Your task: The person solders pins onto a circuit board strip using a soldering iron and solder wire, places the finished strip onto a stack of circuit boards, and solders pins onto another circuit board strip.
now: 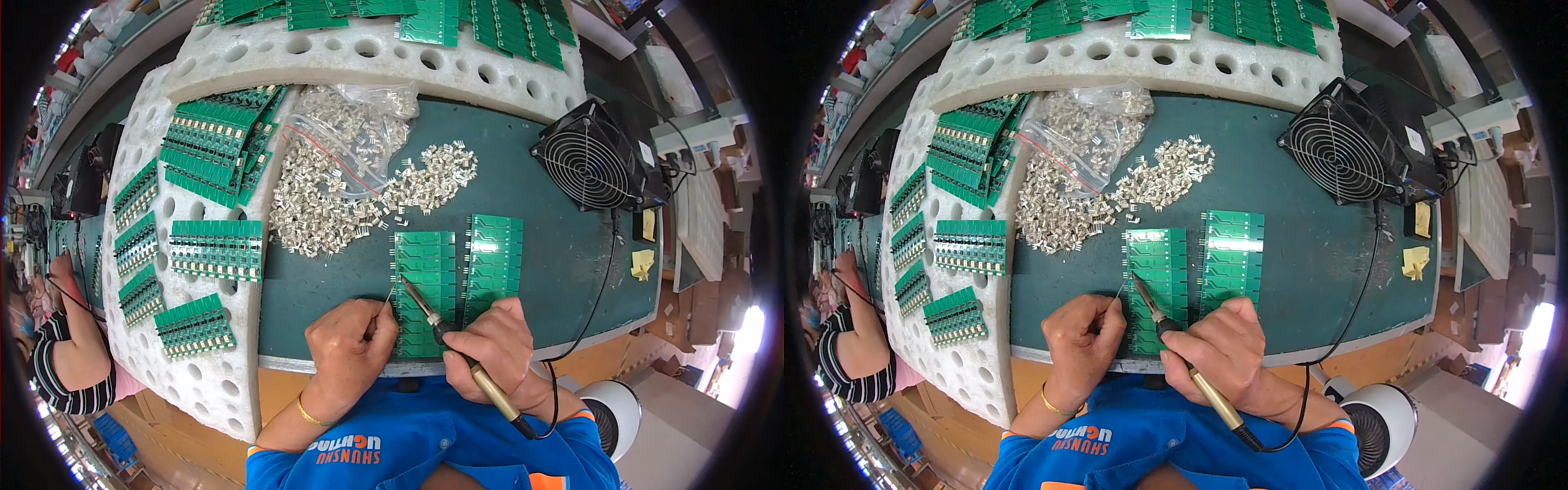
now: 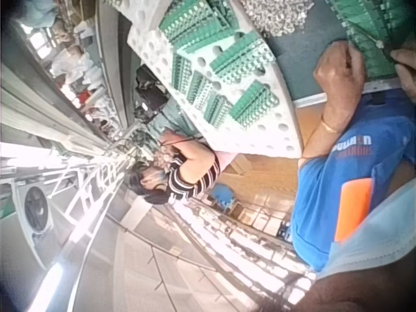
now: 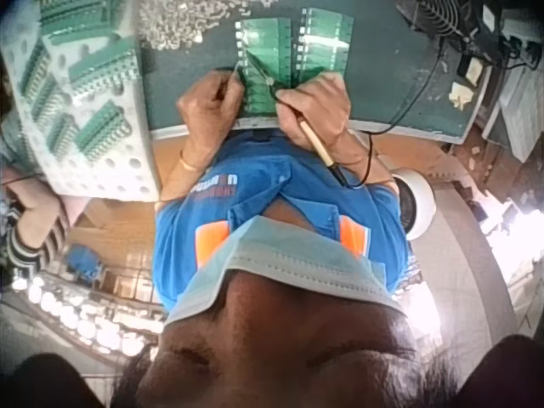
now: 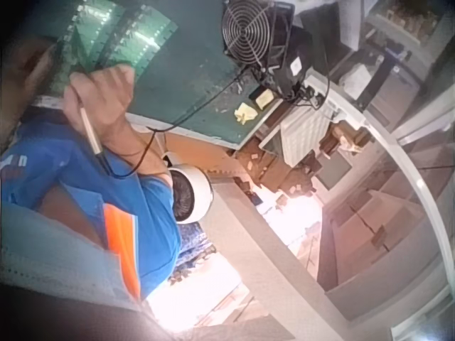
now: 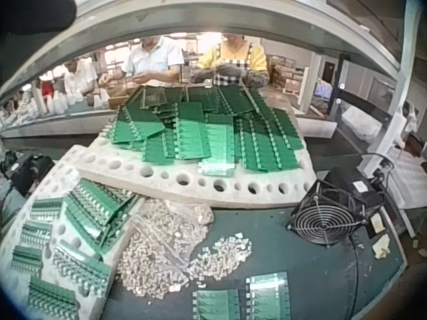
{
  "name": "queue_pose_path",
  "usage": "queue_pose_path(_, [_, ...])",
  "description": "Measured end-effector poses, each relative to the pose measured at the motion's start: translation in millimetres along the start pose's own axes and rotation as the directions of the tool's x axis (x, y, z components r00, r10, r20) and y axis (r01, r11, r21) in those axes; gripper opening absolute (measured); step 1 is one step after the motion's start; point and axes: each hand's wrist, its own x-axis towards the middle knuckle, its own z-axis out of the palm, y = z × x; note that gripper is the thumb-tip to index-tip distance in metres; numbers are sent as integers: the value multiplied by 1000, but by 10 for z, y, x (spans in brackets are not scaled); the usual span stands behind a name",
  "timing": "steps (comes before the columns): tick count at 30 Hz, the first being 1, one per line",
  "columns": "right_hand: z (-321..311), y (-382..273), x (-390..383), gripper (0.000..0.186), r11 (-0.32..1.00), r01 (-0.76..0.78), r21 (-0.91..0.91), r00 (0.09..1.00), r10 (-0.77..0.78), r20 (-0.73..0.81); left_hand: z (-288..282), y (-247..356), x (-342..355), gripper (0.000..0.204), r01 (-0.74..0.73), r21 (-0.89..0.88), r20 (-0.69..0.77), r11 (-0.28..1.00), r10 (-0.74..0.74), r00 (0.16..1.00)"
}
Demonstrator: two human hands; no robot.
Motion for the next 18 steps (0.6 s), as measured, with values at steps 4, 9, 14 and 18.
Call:
queue_pose_path(4, [12, 1, 44, 25, 1000, -15, 11, 998, 15, -53, 11, -3, 11, 7, 11, -16, 9, 1000, -11, 1000])
queue_pose_path(9, [-16, -14, 55, 26, 1000, -16, 8, 1000, 16, -20, 7, -6, 5, 8, 1, -1, 5, 1000, -1, 1000])
queue_pose_path(14, [-41, -18, 94, 27, 999, -24, 35, 999, 25, -22, 7, -8, -7, 10, 0, -8, -7, 1000, 0, 1000])
queue_pose_path(18, [-36, -35, 62, 27, 999, -31, 20, 999, 31, -10, -3, -6, -8, 10, 6, -2, 10, 1000, -6, 1000])
